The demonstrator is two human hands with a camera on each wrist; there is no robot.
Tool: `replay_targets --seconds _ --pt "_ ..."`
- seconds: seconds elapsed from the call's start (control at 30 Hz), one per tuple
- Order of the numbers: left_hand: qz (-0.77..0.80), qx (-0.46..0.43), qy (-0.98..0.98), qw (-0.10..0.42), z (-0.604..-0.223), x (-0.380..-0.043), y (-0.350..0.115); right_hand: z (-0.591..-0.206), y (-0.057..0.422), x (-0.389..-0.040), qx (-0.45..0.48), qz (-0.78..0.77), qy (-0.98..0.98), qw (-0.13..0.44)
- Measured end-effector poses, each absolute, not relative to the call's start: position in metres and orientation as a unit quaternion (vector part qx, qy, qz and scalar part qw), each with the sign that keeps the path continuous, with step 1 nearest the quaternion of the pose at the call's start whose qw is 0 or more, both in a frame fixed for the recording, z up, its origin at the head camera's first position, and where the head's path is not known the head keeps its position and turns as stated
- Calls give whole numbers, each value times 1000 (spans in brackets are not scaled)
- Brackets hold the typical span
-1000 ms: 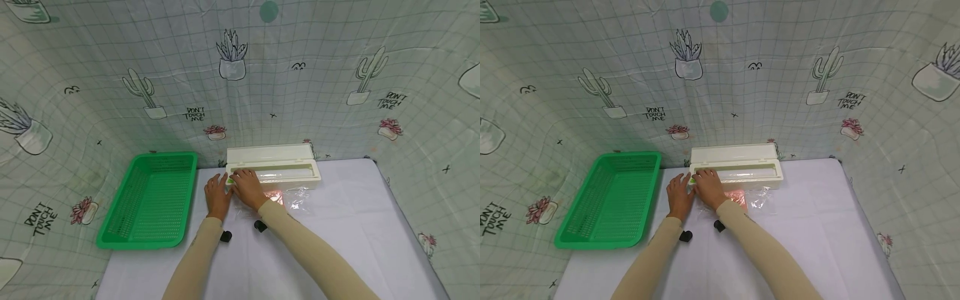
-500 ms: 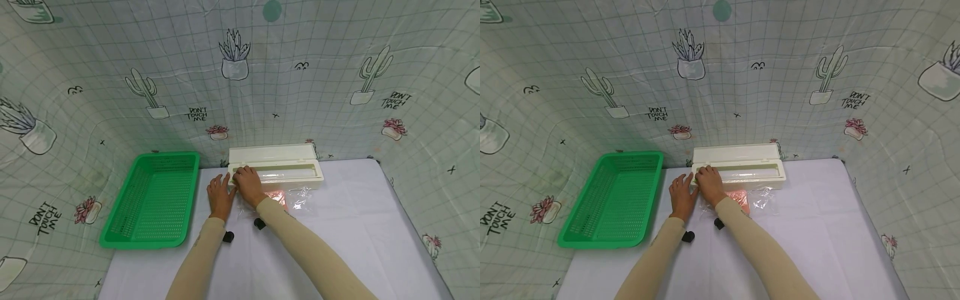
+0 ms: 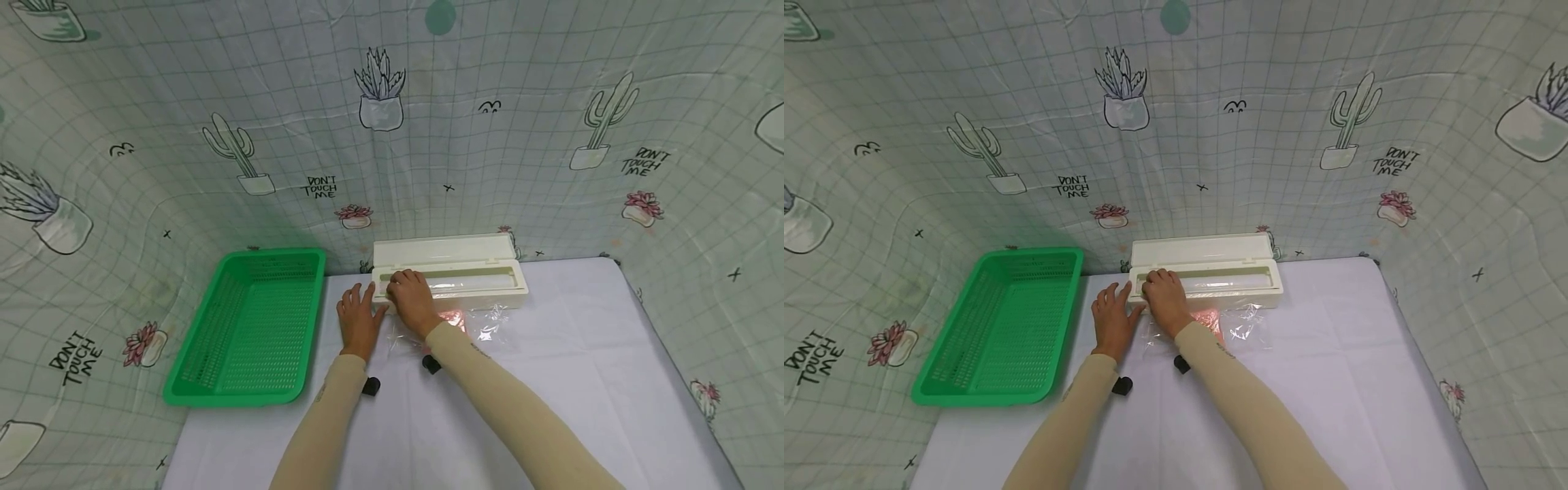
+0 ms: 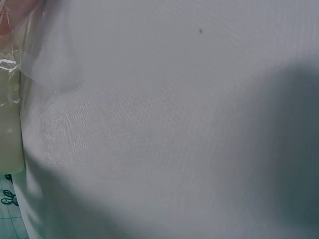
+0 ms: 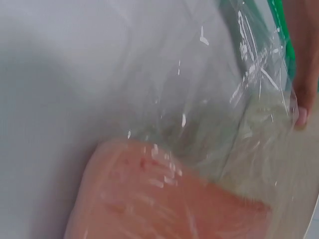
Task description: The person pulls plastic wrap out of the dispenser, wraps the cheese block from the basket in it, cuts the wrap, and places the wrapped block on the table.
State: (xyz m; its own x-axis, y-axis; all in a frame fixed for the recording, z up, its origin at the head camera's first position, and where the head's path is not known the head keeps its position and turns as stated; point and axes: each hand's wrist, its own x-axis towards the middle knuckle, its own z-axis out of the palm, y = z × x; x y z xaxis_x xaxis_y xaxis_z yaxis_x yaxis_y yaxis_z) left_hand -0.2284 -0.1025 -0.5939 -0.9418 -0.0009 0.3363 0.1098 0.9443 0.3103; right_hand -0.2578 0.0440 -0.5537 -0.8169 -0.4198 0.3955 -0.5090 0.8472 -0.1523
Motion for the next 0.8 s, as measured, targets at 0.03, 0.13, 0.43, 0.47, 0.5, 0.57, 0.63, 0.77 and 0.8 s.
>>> replay_targets --seconds 0.03,0.13,0.43,0.47,0.5,0.57,0.63,0.77,0.8 --pt "-162 -28 -973 165 -594 -229 -102 -554 46 -258 245 129 -945 176" --pt "-162 -28 -973 160 -593 -228 -102 -555 53 -258 245 135 -943 179" --pt "-166 -29 -973 160 -591 -229 -103 -560 77 -258 228 186 -939 180" --pt "-167 -33 -972 164 -592 -230 -103 -561 80 -258 226 189 -939 175" --pt "-168 -36 -971 168 -593 -230 -103 -562 83 -258 224 193 -939 173" --pt "-169 -39 -970 170 -595 -230 -103 -563 89 -257 220 196 -940 172" --pt "-173 -39 -970 168 -596 -230 -104 -563 94 -256 218 203 -938 175" --pt "-189 -35 -970 152 -595 -230 -106 -564 105 -254 222 204 -933 195" --pt "-192 -34 -969 148 -594 -230 -106 -564 107 -253 223 202 -932 200"
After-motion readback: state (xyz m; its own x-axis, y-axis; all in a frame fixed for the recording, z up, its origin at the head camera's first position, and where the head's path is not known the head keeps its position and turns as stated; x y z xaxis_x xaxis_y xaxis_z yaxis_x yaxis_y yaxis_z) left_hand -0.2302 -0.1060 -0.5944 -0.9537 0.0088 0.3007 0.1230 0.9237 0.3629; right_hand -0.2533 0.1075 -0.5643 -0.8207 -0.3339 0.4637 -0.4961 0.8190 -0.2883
